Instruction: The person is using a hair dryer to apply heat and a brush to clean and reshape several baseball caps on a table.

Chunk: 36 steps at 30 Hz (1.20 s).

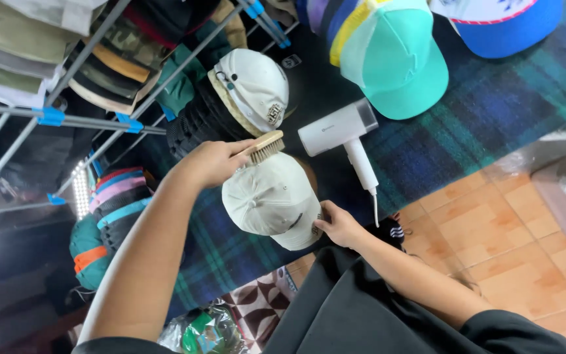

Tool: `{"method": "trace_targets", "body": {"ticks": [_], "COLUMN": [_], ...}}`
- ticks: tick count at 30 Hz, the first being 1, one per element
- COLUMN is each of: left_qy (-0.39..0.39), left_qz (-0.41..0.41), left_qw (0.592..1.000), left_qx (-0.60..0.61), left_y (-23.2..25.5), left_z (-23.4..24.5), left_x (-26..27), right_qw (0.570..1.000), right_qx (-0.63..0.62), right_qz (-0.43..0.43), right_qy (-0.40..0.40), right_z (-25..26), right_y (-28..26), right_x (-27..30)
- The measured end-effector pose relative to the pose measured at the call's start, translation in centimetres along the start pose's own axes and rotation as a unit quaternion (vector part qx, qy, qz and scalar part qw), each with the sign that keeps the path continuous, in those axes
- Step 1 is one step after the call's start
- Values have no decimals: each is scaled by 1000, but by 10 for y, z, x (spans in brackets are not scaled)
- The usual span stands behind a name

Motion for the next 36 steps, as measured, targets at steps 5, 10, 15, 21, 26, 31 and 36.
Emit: {"method": "trace_targets", "body": {"ticks": [5,10,15,21,26,31,36], "left_qy": [-33,-50,-44,-39,29,400,569], "left_qz": [71,88,50,133,105,-76,-105], "left_qw": [985,881,675,532,546,693,780], "left_qx": [157,461,735,836,831,595,238], "left_y": [-99,-167,-183,-148,-143,-140,-91], "left_z": [-32,-122,-218,-320,-316,-258,-204], "left_x": [-34,-47,-33,24,65,56,59], "right_qw": [1000,1000,999,995,988,951,914], "right_qx": [12,19,-42,-53,-32,-87,-70], "right_qz": [-1,-4,-34,-80,56,226,340], "right_qy": [-11,-19,0,19,141,193,211], "right_z": [0,-2,-7,1,39,34,4], "right_y": [-3,-1,20,-32,-42,-147,-176], "right_x": [3,1,-5,18,-6,-2,-15]}}
Point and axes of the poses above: each hand's wrist, its own x-axis away from the middle knuckle, its own z-axis out of the back of the hand, y = z × x, the point moved 6 cm from there along -x, towards the middle knuckle, and after that the axes turned 7 degrees about z, right-handed, at the moved point
